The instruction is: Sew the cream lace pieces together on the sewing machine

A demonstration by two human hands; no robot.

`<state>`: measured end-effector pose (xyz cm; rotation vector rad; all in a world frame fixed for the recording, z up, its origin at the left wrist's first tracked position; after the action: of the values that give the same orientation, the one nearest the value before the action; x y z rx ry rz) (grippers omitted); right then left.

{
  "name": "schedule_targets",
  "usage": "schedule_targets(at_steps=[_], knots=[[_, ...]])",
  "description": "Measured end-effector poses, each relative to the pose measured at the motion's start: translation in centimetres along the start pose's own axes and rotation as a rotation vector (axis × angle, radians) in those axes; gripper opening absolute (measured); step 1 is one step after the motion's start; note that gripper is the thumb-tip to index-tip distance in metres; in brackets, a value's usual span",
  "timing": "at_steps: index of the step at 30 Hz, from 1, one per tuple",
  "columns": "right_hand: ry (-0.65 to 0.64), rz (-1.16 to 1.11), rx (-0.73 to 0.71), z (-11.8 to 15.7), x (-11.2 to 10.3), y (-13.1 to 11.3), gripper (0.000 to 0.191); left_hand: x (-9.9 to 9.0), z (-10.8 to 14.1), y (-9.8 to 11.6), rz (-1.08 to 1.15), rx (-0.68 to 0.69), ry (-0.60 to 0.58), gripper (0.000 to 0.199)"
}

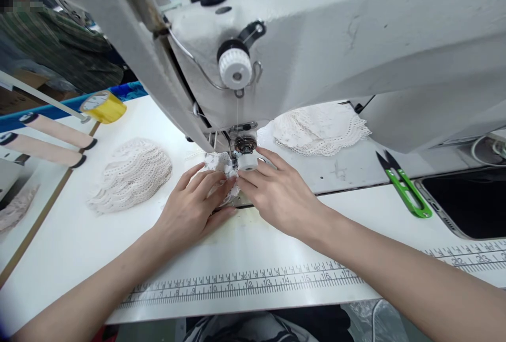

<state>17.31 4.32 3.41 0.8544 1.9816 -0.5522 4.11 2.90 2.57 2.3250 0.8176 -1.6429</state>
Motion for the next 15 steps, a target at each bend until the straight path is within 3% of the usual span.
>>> schedule_targets(at_steps=[8,15], knots=[[0.005,-0.004,0.017,0.05,0.13,0.08,0.044,-0.14,0.0,-0.01,0.01,-0.004,-0.011,0.041],[0.036,-0.017,0.011,-0.25,-0.09,-0.04,0.028,-0.97,0.19,0.41,-0.024,0.086,0.098,0.018]])
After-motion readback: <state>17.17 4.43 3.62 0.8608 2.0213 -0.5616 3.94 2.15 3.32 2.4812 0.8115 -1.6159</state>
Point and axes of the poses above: each hand's wrist, its own z-axis away from the middle knuckle, its own x-axis out of the palm, y = z × x, the point moved 6 cm from there along -z, towards the middle knuckle, and after that the axes turned 12 degrees about x, right-handed, at the moved point
